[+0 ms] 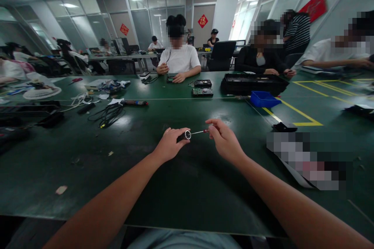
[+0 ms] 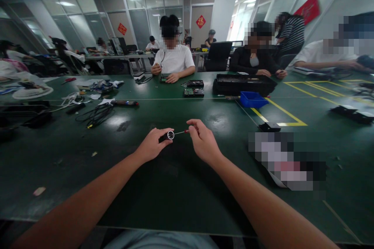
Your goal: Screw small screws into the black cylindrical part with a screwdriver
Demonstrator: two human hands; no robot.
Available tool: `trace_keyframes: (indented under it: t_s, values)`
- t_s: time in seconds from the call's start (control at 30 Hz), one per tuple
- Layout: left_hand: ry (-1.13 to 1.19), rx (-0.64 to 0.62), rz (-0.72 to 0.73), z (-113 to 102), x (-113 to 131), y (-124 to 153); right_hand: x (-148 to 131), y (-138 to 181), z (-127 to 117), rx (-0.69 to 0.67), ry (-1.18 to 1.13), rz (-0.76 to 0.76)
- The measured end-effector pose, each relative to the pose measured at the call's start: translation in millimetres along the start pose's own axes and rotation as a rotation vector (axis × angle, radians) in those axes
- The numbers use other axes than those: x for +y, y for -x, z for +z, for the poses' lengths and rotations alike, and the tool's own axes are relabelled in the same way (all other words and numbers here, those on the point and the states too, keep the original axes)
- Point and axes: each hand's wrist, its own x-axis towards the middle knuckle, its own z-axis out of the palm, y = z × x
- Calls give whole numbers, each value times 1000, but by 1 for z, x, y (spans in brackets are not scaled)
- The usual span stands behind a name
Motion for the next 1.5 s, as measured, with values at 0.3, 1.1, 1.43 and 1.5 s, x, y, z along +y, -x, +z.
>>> trace_keyframes:
  t_s: [0.3, 1.1, 1.43, 1.5]
  values:
    - [-6, -12, 2, -2, 2, -1, 4, 2, 2, 40, -91, 26]
    - [-160, -110, 58, -2, 6, -5, 23, -12, 7, 154, -376, 155]
    - [-212, -123, 77, 1, 8, -5, 4, -4, 0, 113, 15, -25]
    - [-226, -130, 80, 1, 7, -6, 3, -4, -1, 98, 73, -55]
